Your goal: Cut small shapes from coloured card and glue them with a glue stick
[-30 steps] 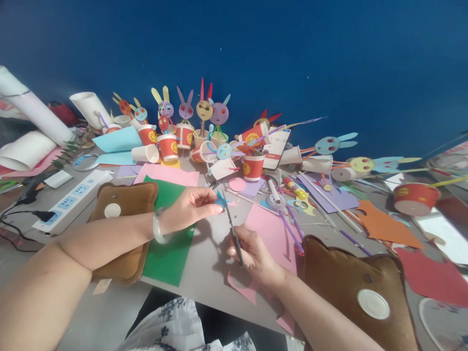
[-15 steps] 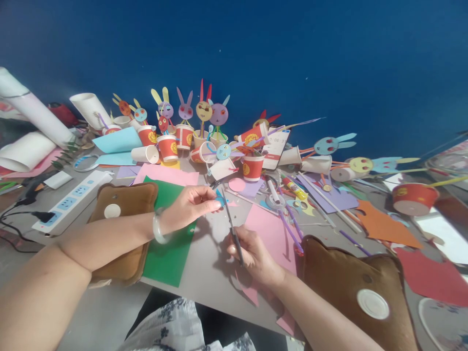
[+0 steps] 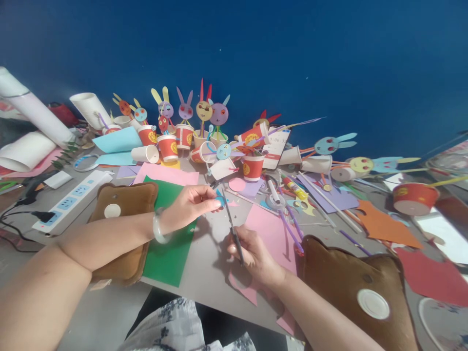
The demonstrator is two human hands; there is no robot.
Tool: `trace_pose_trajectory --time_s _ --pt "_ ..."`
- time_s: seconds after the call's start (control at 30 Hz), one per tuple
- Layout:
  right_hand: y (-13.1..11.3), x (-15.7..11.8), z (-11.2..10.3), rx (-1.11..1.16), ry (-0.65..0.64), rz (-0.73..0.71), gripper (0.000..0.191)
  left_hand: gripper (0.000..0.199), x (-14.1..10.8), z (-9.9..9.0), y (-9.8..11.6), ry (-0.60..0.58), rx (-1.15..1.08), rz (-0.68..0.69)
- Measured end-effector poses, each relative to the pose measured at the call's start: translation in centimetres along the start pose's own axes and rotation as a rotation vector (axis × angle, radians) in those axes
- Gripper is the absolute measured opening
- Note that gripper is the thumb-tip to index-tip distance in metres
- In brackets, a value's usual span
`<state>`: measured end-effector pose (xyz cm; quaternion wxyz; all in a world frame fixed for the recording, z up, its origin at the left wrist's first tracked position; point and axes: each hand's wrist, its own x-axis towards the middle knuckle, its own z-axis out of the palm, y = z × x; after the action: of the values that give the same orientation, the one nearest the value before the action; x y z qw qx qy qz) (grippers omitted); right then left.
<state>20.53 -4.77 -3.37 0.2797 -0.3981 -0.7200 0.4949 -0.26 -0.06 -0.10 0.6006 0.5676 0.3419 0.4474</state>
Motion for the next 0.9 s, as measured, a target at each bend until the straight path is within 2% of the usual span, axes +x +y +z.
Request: trace_pose_trajectory --time_s 0.67,0.9 --pt "0.52 0.08 0.17 0.011 -0.053 -0.079 0.057 0.016 -0.3 0.33 -0.02 -0.072 0.059 -0.009" --pt "0.76 0.15 0.36 -0.004 -0.039 -0.1 0.055 0.018 -0.48 0.53 0.26 -0.071 0.03 -0.06"
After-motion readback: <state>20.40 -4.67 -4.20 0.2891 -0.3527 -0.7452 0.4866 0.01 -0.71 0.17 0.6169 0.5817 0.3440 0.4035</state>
